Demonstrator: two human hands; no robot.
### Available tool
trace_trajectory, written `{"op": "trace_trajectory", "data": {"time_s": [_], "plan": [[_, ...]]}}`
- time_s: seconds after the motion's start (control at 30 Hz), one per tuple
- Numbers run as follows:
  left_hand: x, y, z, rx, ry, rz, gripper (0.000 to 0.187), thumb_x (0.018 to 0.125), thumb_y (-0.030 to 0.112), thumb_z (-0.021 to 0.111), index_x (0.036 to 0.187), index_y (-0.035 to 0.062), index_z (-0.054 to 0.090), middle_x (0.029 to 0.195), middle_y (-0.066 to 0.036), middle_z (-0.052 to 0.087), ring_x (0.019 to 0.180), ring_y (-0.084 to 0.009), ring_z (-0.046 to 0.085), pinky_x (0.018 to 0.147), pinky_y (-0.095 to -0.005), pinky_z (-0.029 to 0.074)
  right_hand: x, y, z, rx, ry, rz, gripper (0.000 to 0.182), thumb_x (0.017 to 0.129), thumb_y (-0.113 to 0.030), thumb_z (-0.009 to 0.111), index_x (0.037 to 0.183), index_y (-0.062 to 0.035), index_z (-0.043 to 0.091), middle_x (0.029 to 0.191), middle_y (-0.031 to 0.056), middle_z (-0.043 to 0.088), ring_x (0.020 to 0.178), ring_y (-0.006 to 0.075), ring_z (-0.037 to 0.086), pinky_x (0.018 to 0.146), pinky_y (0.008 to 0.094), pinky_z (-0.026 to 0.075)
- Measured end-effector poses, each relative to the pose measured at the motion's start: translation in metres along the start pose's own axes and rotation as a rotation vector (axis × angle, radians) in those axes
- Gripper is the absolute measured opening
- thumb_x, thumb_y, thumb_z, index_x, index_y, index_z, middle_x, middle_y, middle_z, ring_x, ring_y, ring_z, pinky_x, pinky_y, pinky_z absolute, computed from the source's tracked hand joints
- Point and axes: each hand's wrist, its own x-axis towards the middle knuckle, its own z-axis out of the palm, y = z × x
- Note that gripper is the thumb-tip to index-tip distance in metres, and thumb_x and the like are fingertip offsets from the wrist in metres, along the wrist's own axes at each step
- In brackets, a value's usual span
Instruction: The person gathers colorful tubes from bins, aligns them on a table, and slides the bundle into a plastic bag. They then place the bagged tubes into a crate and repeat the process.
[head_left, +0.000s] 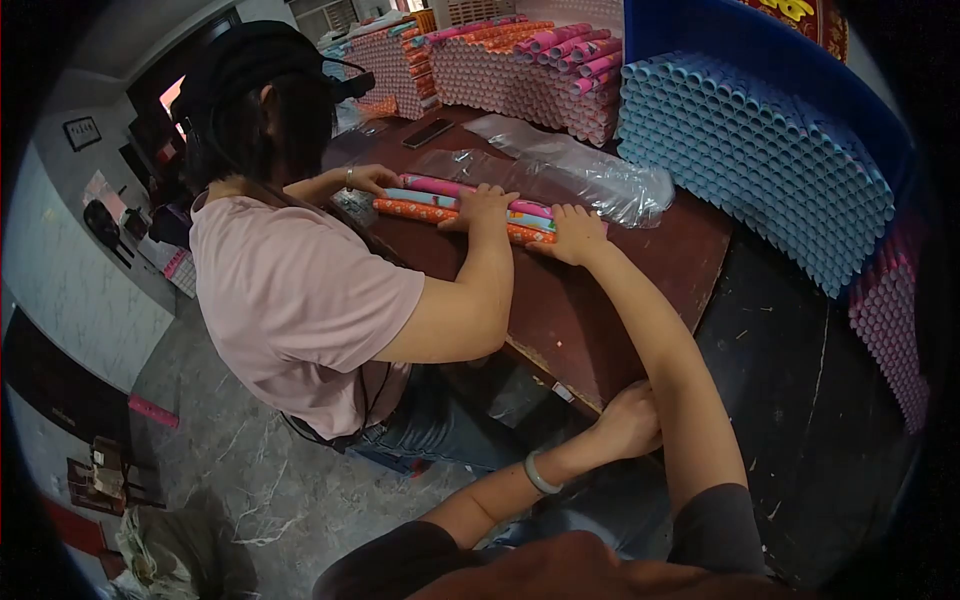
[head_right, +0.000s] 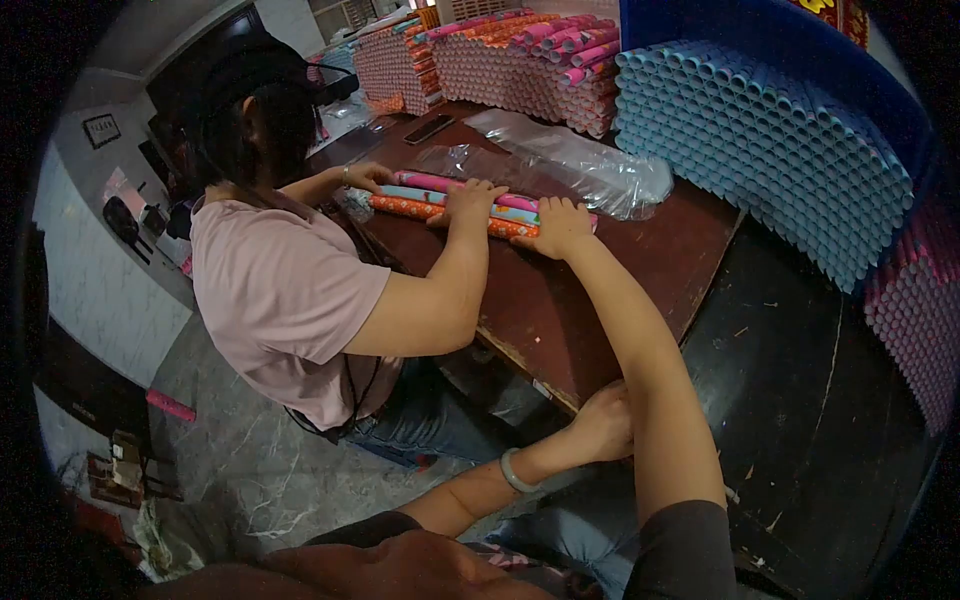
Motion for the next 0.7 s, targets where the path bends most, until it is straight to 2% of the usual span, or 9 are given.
{"op": "trace_trajectory", "data": {"time_s": [0.1, 0.27, 0.47, 0.7], "plan": [[0.0008, -0.0002, 0.0020, -0.039, 0.044, -0.005, 0.029, 0.065, 0.010, 0.069, 0.093, 0.0021, 0.067, 0.099, -0.015, 0.063, 0.100, -0.0335, 0.058, 0.090, -0.0412, 0.048, 0.0011, 0.0013, -0.0012, 0.017, -0.006, 0.003, 0.099, 0.071, -0.079, 0.056, 0.131, 0.0001, 0.048, 0.128, 0.0162, 0.055, 0.120, 0.0316, 0.051, 0.102, 0.0470, 0.038], [0.0028, 0.0049, -0.0052, -0.061, -0.022, -0.099, 0.023, 0.066, 0.009, 0.068, 0.088, 0.0018, 0.067, 0.097, -0.015, 0.062, 0.098, -0.0336, 0.058, 0.090, -0.0416, 0.048, 0.0026, 0.0025, 0.0006, 0.048, 0.005, 0.006, 0.102, 0.068, -0.081, 0.057, 0.130, -0.0006, 0.049, 0.127, 0.0164, 0.056, 0.119, 0.0317, 0.052, 0.101, 0.0474, 0.038], [0.0038, 0.0029, -0.0040, -0.068, 0.051, -0.010, 0.024, 0.066, 0.009, 0.067, 0.089, 0.0006, 0.066, 0.096, -0.016, 0.062, 0.098, -0.0335, 0.057, 0.090, -0.0410, 0.047, 0.0032, 0.0026, -0.0004, 0.053, 0.011, 0.003, 0.100, 0.067, -0.080, 0.059, 0.129, -0.0016, 0.050, 0.125, 0.0152, 0.057, 0.117, 0.0310, 0.053, 0.099, 0.0473, 0.039], [0.0040, 0.0039, -0.0047, -0.034, 0.069, -0.007, 0.026, 0.066, 0.009, 0.067, 0.090, 0.0009, 0.065, 0.096, -0.016, 0.061, 0.099, -0.0330, 0.057, 0.090, -0.0406, 0.047, 0.0022, 0.0019, -0.0010, 0.010, 0.017, -0.007, 0.092, 0.070, -0.076, 0.061, 0.128, -0.0041, 0.052, 0.121, 0.0134, 0.058, 0.114, 0.0296, 0.055, 0.096, 0.0466, 0.042]]}}
